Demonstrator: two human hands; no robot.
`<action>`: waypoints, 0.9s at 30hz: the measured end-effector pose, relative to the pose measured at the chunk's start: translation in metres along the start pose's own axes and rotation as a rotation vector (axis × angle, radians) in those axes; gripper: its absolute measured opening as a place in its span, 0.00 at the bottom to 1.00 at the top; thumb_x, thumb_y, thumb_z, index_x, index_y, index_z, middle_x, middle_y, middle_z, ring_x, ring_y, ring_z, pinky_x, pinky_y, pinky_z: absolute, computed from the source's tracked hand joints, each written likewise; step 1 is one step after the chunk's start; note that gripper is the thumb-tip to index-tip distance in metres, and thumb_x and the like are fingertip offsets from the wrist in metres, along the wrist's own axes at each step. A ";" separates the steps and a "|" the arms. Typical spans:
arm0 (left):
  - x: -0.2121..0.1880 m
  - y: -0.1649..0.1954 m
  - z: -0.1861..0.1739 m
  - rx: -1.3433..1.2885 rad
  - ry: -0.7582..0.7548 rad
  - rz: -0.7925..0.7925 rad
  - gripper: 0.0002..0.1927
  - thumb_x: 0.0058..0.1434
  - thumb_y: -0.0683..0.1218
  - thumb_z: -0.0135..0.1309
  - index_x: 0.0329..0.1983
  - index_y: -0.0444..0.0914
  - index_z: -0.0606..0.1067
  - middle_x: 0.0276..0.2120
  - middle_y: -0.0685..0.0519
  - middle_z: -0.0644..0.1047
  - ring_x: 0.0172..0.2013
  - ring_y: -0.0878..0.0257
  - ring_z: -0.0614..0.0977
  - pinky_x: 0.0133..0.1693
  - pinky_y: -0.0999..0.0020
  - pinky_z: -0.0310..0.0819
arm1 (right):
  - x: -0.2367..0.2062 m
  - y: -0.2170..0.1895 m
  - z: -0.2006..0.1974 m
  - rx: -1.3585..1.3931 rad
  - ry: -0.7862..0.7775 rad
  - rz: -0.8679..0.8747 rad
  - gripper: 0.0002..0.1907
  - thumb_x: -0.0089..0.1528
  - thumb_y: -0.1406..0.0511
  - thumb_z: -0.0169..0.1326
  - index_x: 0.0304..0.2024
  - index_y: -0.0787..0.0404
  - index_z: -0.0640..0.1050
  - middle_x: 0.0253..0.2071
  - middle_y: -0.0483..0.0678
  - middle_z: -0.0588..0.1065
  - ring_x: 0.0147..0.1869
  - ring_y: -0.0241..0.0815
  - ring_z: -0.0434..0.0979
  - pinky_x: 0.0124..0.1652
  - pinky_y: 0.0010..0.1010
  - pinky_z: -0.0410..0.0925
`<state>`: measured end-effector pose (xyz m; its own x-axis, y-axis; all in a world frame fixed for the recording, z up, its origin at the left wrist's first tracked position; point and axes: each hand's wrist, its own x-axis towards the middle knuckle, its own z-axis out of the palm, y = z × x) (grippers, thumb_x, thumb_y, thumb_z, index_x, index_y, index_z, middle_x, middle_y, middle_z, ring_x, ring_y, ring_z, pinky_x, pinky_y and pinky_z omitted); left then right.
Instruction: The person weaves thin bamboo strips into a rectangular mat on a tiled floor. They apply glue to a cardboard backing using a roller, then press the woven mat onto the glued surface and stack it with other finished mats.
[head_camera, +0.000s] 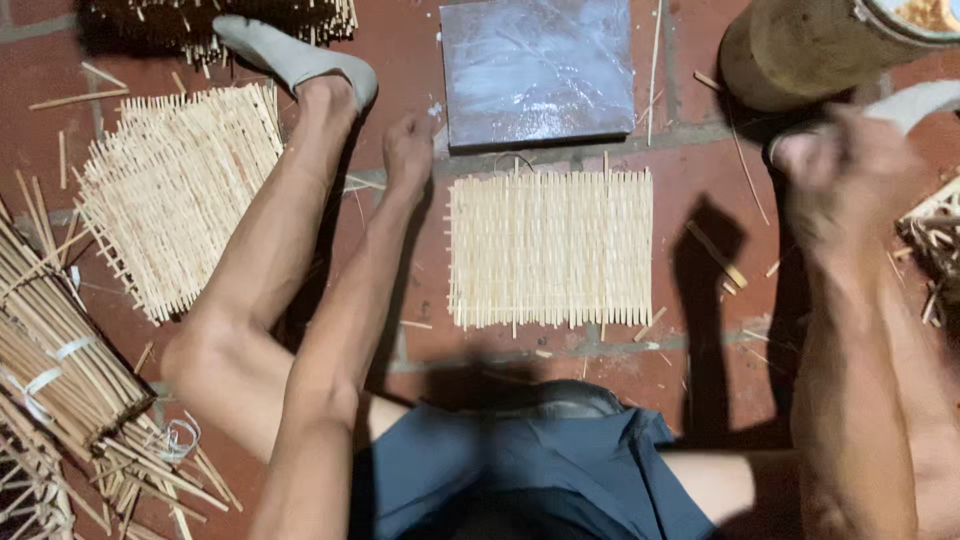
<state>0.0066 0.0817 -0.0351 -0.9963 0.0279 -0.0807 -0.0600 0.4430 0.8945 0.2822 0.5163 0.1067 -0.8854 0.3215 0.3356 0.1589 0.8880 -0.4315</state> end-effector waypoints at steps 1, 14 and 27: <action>0.016 0.009 0.004 -0.027 -0.026 -0.037 0.20 0.68 0.49 0.52 0.32 0.26 0.76 0.25 0.45 0.74 0.28 0.60 0.74 0.34 0.54 0.72 | 0.020 -0.006 0.016 0.057 -0.043 -0.047 0.14 0.75 0.72 0.48 0.59 0.72 0.79 0.48 0.64 0.78 0.50 0.57 0.81 0.54 0.47 0.72; 0.074 0.038 0.032 0.114 -0.091 -0.179 0.31 0.66 0.63 0.53 0.35 0.27 0.77 0.31 0.39 0.81 0.35 0.53 0.84 0.42 0.54 0.76 | 0.174 -0.063 0.193 0.310 -0.457 0.480 0.10 0.61 0.74 0.48 0.37 0.72 0.80 0.28 0.54 0.74 0.31 0.43 0.73 0.28 0.41 0.64; 0.090 0.042 0.008 -0.470 -0.438 -0.621 0.31 0.68 0.71 0.38 0.31 0.43 0.77 0.17 0.66 0.65 0.18 0.73 0.59 0.20 0.72 0.50 | 0.180 -0.057 0.171 0.460 -0.399 0.448 0.08 0.64 0.72 0.48 0.33 0.70 0.77 0.27 0.50 0.71 0.25 0.36 0.64 0.20 0.37 0.54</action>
<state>-0.0856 0.1097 -0.0080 -0.6692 0.2878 -0.6851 -0.6955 0.0820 0.7138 0.0388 0.4675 0.0490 -0.8839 0.3982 -0.2451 0.4200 0.4457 -0.7905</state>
